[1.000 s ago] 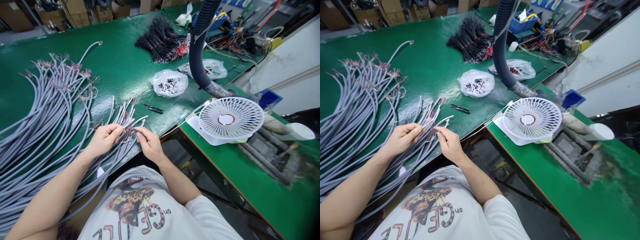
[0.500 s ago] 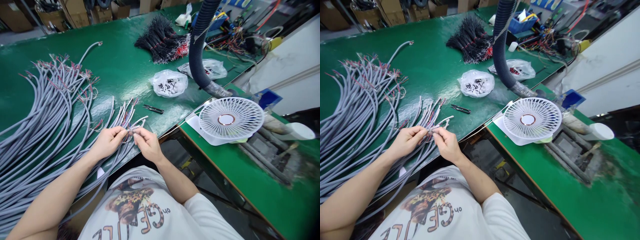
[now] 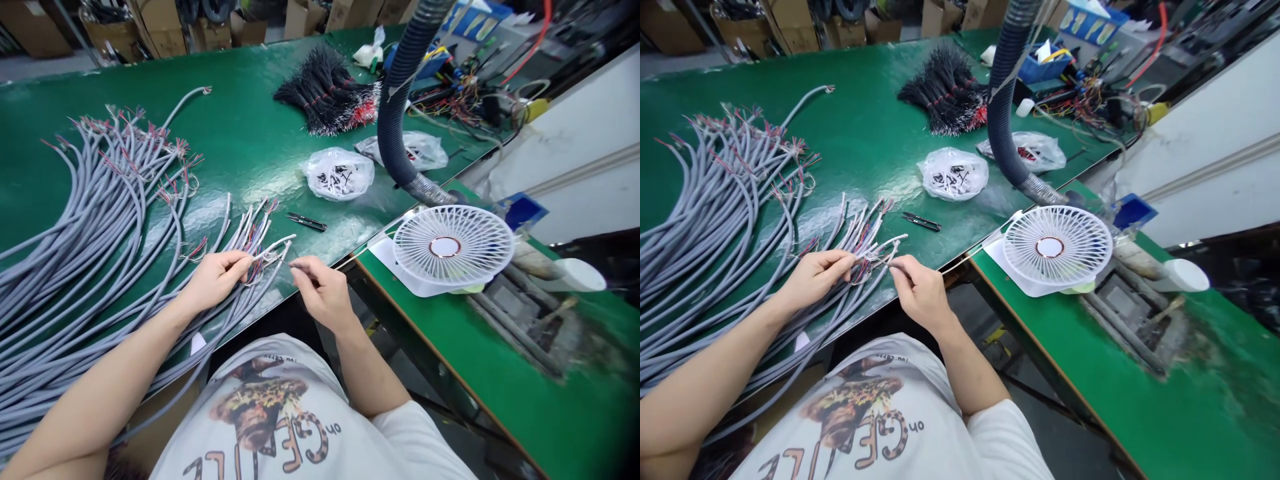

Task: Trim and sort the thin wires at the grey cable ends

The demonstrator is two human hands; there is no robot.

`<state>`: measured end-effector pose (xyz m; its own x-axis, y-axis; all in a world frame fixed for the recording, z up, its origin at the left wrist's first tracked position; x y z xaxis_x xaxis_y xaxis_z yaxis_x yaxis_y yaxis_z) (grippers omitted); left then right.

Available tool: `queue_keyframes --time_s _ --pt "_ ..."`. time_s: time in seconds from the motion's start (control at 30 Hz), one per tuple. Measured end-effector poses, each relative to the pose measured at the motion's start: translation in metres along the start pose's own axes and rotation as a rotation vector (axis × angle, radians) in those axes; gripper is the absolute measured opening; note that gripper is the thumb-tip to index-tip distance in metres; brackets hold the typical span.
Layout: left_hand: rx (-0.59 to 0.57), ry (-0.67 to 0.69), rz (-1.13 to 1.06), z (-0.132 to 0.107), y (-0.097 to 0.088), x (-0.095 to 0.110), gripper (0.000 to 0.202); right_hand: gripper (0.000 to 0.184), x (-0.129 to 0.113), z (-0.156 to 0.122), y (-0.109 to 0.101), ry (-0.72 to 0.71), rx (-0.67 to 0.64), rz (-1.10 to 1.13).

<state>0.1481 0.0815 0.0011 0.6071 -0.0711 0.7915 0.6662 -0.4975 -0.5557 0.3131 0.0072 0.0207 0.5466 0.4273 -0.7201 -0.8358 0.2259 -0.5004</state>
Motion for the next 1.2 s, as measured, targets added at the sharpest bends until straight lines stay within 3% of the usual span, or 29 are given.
queue_keyframes --time_s 0.17,0.37,1.2 --pt "0.052 0.054 0.023 -0.003 0.002 0.0 0.036 0.017 -0.003 -0.001 0.004 -0.05 -0.114 -0.167" --pt "0.098 0.12 0.071 -0.006 0.001 0.006 0.033 0.018 0.001 0.001 0.013 -0.063 -0.165 -0.212" --pt "0.21 0.266 0.253 -0.011 0.003 0.013 0.029 0.018 0.007 0.003 0.018 -0.027 -0.161 -0.161"
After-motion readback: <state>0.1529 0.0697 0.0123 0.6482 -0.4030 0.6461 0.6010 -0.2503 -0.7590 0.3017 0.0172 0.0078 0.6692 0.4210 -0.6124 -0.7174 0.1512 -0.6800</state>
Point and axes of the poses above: each hand's wrist, its own z-axis towards the middle knuckle, its own y-axis out of the palm, x = y × z, the point moved 8 cm from there along z, towards the middle knuckle, and after that the axes turned 14 degrees about -y, right-handed, at the moved point
